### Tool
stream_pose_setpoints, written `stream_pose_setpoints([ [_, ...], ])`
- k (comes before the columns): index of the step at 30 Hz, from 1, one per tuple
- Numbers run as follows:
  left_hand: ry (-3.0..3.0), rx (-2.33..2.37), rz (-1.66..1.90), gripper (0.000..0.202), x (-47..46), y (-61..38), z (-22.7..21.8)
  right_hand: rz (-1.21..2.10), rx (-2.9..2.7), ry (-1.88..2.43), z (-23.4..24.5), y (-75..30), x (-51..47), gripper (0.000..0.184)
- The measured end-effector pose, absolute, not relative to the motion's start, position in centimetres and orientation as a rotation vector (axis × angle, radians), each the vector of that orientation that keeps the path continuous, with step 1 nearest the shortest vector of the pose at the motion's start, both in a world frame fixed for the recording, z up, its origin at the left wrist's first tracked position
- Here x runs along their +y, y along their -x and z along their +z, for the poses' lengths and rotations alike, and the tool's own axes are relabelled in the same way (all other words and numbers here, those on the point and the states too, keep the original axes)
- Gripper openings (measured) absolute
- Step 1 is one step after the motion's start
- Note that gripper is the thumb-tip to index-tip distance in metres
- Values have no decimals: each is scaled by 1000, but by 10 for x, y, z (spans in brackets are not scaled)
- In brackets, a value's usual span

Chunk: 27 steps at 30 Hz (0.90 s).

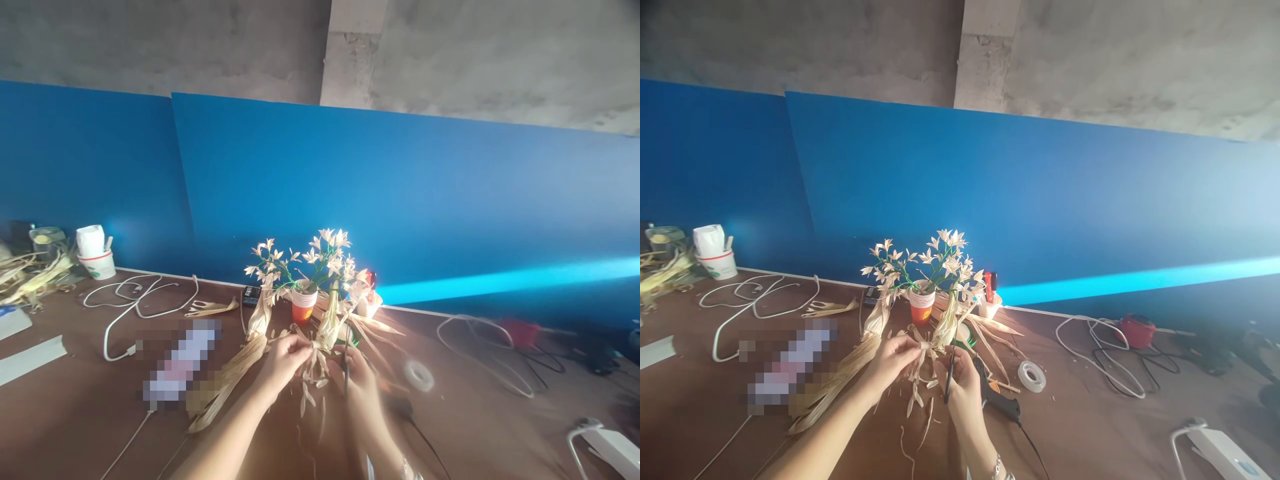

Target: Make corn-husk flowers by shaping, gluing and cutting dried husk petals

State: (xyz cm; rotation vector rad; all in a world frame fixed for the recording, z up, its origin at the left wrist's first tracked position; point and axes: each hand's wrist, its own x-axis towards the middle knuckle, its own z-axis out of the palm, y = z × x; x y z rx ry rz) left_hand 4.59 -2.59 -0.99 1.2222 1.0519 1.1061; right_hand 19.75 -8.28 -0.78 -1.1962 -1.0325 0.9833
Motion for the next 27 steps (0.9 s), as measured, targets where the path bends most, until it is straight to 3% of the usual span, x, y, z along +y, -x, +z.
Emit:
stream_pose_setpoints([
  [6,-1240,964,936,16,-39,-57,-9,1046,-953,1180,9,-191,-85,53],
  [13,-1243,941,740,15,-48,-54,0,1101,-918,1179,1,-196,-85,49],
  [27,-1181,951,703,39,-50,-59,-1,1038,-913,1227,-4,-197,-82,47],
])
